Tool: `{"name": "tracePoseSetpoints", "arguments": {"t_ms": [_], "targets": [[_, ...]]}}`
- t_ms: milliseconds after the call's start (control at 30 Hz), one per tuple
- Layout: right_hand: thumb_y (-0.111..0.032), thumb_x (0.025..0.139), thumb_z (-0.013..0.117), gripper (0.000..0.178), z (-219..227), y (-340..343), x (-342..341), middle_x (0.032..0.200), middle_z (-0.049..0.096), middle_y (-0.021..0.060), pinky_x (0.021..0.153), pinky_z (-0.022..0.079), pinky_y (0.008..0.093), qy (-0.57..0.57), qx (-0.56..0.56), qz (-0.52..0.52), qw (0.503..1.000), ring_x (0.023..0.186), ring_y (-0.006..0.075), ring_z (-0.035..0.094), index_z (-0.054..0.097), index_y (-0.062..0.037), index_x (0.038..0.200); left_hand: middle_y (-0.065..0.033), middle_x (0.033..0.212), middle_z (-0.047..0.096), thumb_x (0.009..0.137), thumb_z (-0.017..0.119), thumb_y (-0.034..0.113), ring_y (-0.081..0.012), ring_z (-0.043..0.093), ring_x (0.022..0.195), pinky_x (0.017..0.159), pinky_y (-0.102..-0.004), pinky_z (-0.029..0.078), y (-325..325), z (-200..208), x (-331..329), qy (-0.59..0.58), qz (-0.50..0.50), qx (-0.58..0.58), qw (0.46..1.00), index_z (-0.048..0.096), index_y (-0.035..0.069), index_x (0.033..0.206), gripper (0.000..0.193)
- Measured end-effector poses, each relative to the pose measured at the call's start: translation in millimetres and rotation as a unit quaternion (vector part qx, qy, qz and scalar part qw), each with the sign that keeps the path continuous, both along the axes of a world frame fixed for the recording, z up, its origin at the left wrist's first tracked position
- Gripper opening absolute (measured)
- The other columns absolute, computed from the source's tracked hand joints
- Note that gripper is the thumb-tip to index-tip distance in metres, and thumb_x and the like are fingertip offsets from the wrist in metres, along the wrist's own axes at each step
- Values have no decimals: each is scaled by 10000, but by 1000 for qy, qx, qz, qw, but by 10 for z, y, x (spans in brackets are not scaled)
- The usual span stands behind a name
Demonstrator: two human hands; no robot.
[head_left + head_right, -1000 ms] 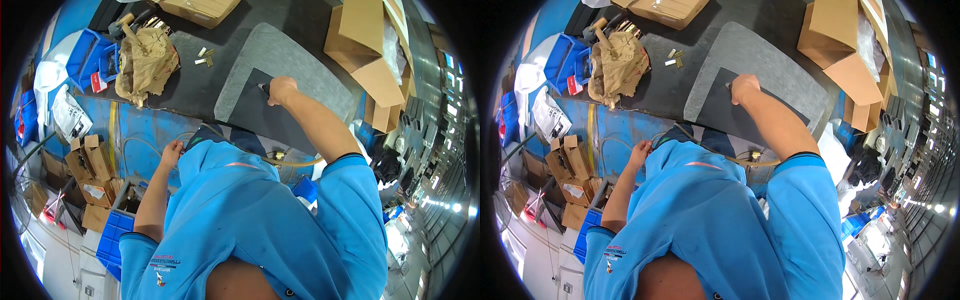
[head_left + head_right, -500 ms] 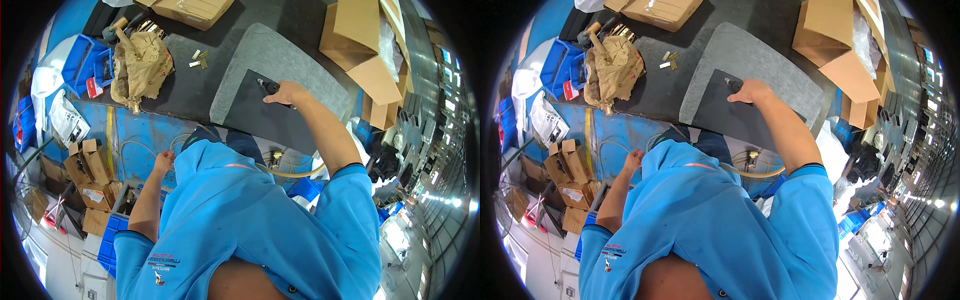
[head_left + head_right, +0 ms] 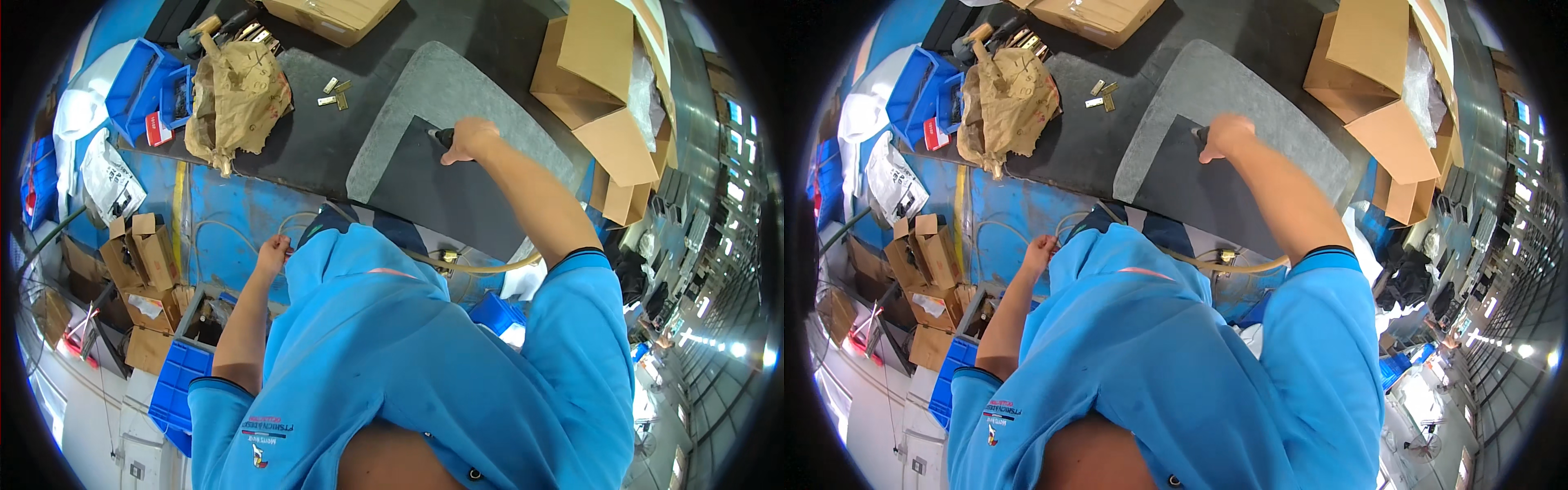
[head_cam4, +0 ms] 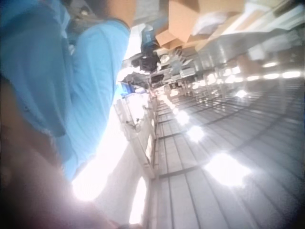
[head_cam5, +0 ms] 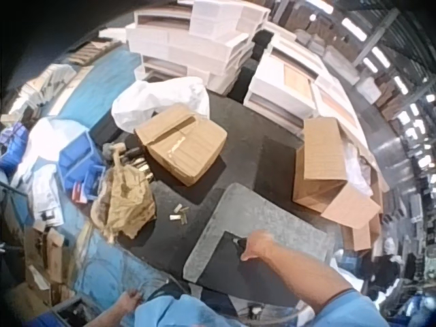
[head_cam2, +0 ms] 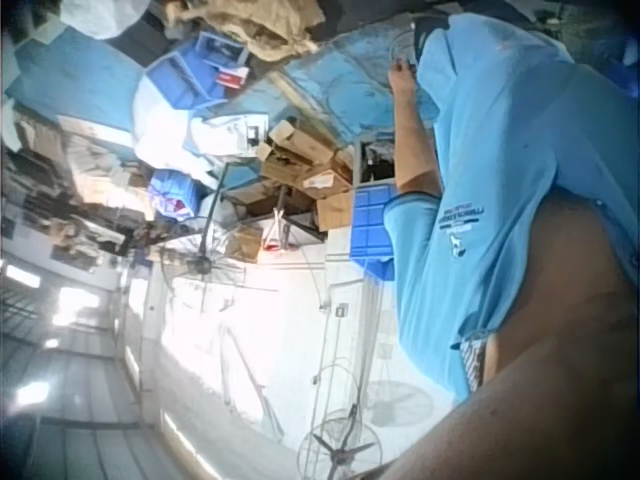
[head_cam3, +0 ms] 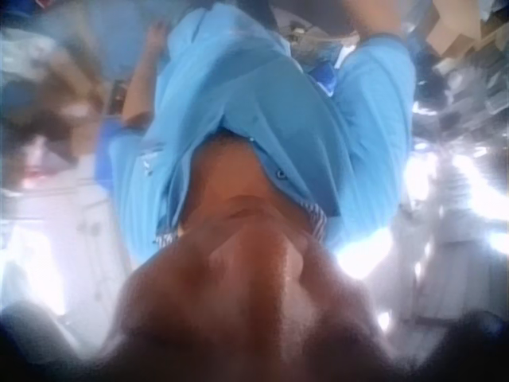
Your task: The person uses a power drill to attach metal brackets to a dark rectangular board. They then flip the board over and attach a gray fabric-covered cushion to the back using the same tool. The person works at a cluttered table in a workshop environment.
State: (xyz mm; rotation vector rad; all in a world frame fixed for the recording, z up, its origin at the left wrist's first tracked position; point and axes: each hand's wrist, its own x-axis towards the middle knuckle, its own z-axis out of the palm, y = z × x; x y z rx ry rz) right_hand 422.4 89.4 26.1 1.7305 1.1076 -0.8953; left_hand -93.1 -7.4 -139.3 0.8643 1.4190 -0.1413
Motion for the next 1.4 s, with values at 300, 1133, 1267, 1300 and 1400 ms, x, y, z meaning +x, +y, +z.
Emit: {"name": "tracePoseSetpoints", "arguments": {"t_ms": [300, 1133, 1267, 1300, 1400], "targets": [[-636, 680, 719, 738, -19, -219, 268, 1149, 692, 115, 875, 528, 406, 44, 45, -51, 997, 1057, 302, 665, 707, -58, 1139, -58, 781, 662, 992, 558, 302, -123, 578, 615, 570, -290, 470, -217, -79, -265, 36, 7, -30, 999, 625, 35, 957, 277], [-647, 655, 748, 915, 342, -1279, 557, 1089, 683, 167, 671, 578, 406, 115, 115, -285, 945, 947, 292, 681, 598, 38, 1242, -60, 814, 654, 994, 564, 302, -145, 594, 618, 580, -285, 492, -375, -67, -54, 54, 13, -42, 998, 627, 52, 1021, 260], [-694, 645, 725, 920, 297, -2377, 1082, 1026, 679, 184, 683, 556, 405, 78, 117, -346, 928, 918, 305, 672, 601, 15, 1218, -50, 833, 655, 987, 568, 303, -130, 593, 622, 574, -275, 487, -426, -79, 122, 64, -3, -46, 997, 634, 65, 1042, 253], [-709, 640, 717, 913, 335, -2630, 1212, 1002, 678, 188, 708, 546, 404, 68, 119, -369, 919, 913, 313, 671, 612, 11, 1191, -47, 838, 656, 985, 570, 305, -125, 595, 626, 573, -273, 485, -480, -101, 195, 68, -3, -49, 996, 636, 67, 1046, 254], [-725, 638, 708, 918, 385, -3398, 1627, 1001, 676, 193, 808, 526, 392, 25, 102, -414, 904, 938, 319, 667, 622, 9, 1184, -44, 838, 660, 979, 576, 319, -118, 598, 628, 576, -267, 481, -586, 17, 544, 63, -33, -21, 997, 639, 76, 1046, 260]]}}
